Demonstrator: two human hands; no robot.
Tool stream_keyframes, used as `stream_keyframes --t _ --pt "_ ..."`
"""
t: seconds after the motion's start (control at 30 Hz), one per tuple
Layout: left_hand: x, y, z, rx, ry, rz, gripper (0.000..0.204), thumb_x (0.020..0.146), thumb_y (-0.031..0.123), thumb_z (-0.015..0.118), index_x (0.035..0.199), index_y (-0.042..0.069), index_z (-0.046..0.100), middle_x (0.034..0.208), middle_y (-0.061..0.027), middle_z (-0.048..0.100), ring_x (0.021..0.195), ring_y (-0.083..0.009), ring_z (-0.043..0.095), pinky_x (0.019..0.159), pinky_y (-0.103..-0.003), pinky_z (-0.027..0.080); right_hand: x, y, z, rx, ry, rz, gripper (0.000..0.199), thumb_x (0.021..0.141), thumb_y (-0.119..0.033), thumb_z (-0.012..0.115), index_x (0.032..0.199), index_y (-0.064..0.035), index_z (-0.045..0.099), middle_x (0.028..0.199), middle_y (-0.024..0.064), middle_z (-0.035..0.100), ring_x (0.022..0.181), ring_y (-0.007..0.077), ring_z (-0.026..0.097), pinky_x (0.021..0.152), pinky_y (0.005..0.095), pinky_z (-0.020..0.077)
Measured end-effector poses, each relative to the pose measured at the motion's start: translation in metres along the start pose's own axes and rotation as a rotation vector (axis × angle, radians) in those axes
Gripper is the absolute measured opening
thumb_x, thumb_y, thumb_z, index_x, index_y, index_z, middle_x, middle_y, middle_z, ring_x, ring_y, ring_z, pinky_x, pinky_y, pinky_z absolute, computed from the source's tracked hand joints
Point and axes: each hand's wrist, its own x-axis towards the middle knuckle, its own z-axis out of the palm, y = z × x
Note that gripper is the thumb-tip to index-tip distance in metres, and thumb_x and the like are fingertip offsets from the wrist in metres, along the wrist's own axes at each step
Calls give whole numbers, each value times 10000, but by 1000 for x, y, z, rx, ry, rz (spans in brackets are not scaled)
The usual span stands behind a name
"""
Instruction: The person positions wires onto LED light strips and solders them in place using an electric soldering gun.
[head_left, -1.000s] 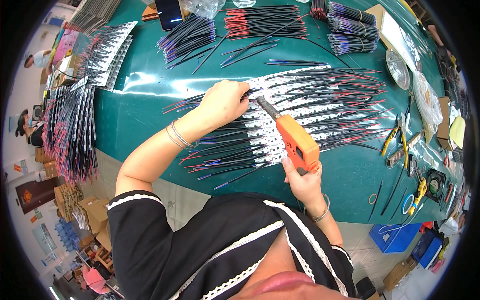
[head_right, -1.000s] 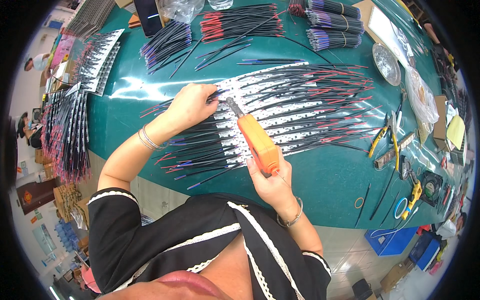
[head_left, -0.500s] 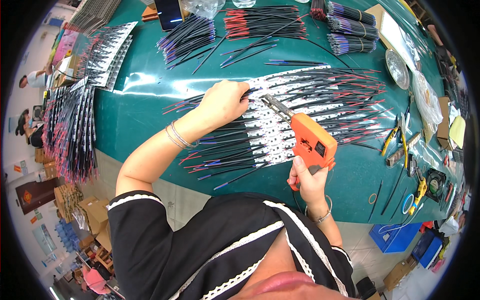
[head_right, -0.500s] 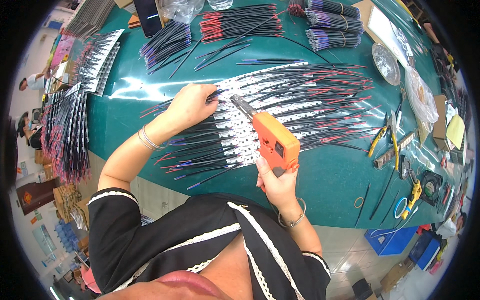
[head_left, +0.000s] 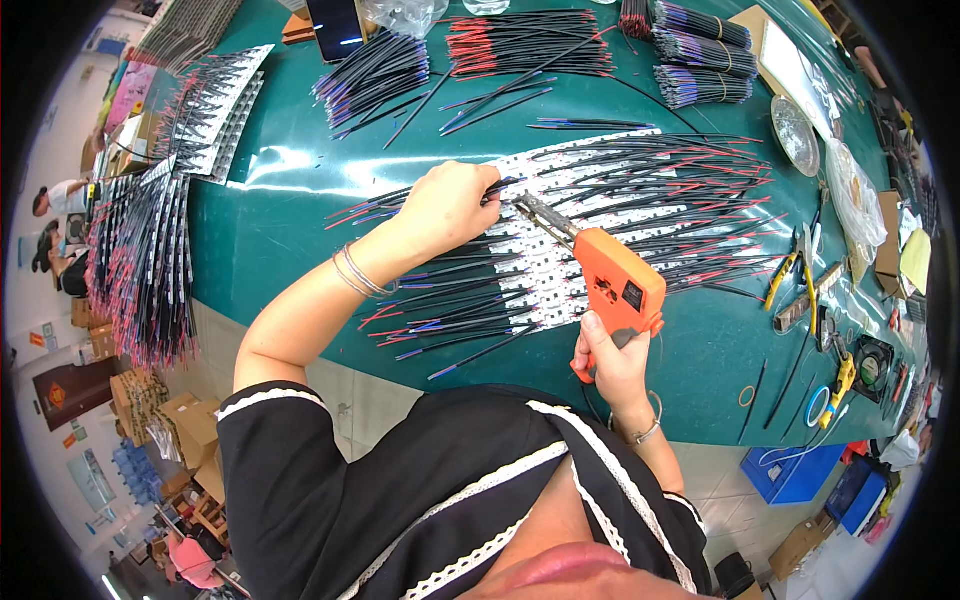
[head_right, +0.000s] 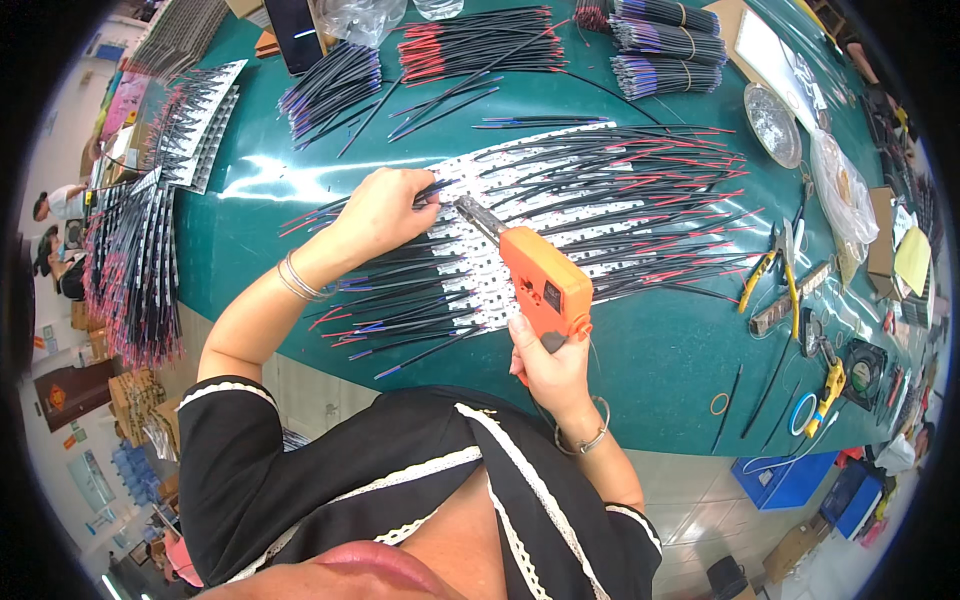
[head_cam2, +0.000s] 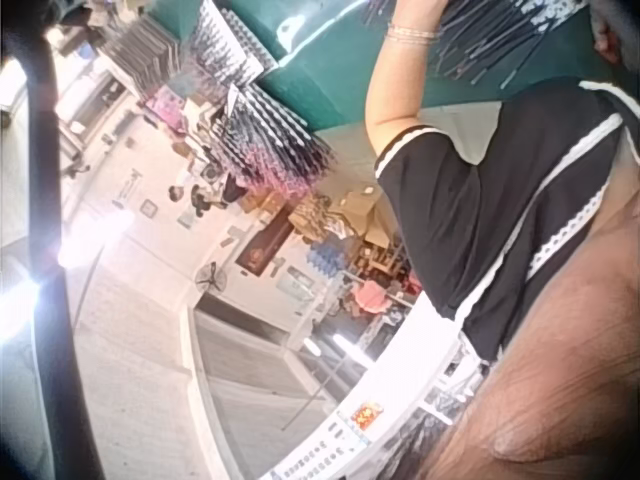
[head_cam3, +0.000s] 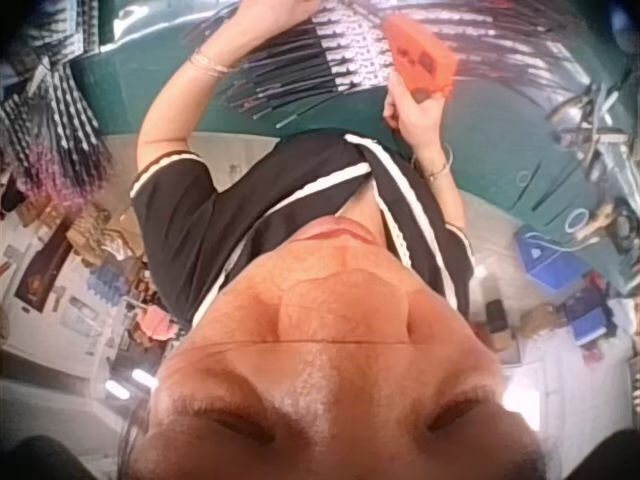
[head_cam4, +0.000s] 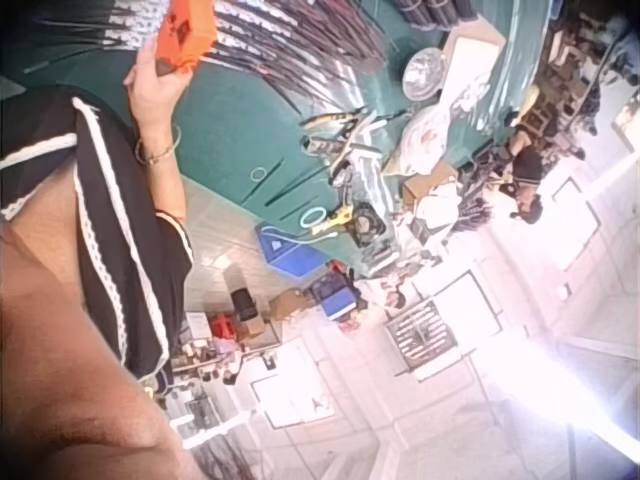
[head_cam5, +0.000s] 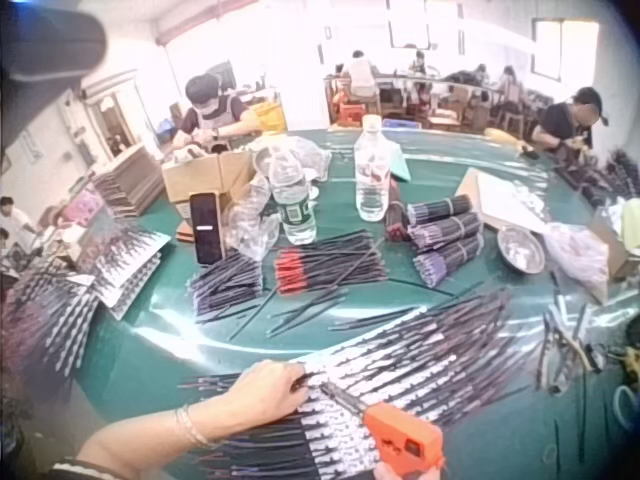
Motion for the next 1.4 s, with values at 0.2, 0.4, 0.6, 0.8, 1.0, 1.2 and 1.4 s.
stream_keyframes --t 0.2,0.4,0.6,0.8,1.0,1.2,1.4 --pt "-2 0 7 39 25 -1 134 701 118 553 717 -15 550 631 -205 552 626 -384 544 575 -421 433 -2 1 1 -32 6 -4 139 828 -95 548 890 16 491 590 24 500 407 75 458 374 206 393" --pt "-2 1 11 36 29 -5 118 694 100 553 717 -15 544 635 -203 558 631 -380 548 582 -418 437 -7 2 2 -88 17 -11 208 812 -90 576 970 25 506 649 25 534 425 62 461 381 199 401" --pt "4 1 10 44 31 -8 115 688 98 551 715 -14 553 640 -202 562 636 -375 554 591 -419 441 -1 -3 1 -43 55 -57 152 831 -117 549 860 14 478 516 24 474 390 85 458 373 213 385" --pt "-2 -11 12 66 0 -78 153 674 133 555 732 -6 578 672 -194 579 665 -365 577 619 -436 464 2 -3 3 -53 37 -35 99 835 -77 498 842 13 458 502 34 459 370 104 431 362 229 358" --pt "-8 -1 10 -12 -30 -80 159 668 125 544 772 8 572 717 -207 585 716 -373 582 638 -459 468 4 0 -6 55 54 -57 146 848 -85 496 742 -4 437 496 44 438 371 116 427 351 237 348" --pt "-9 -10 24 -149 87 -72 143 668 126 543 746 7 554 687 -182 579 686 -357 574 629 -436 460 3 -4 -11 100 56 -76 140 860 -100 486 882 34 449 521 39 413 371 103 392 343 231 345" --pt "-5 -20 25 -268 126 -74 160 631 135 578 687 -11 544 641 -183 560 660 -350 561 612 -418 439 9 -3 -10 91 45 -87 265 869 -117 480 1070 41 407 539 25 402 381 85 390 344 216 340"
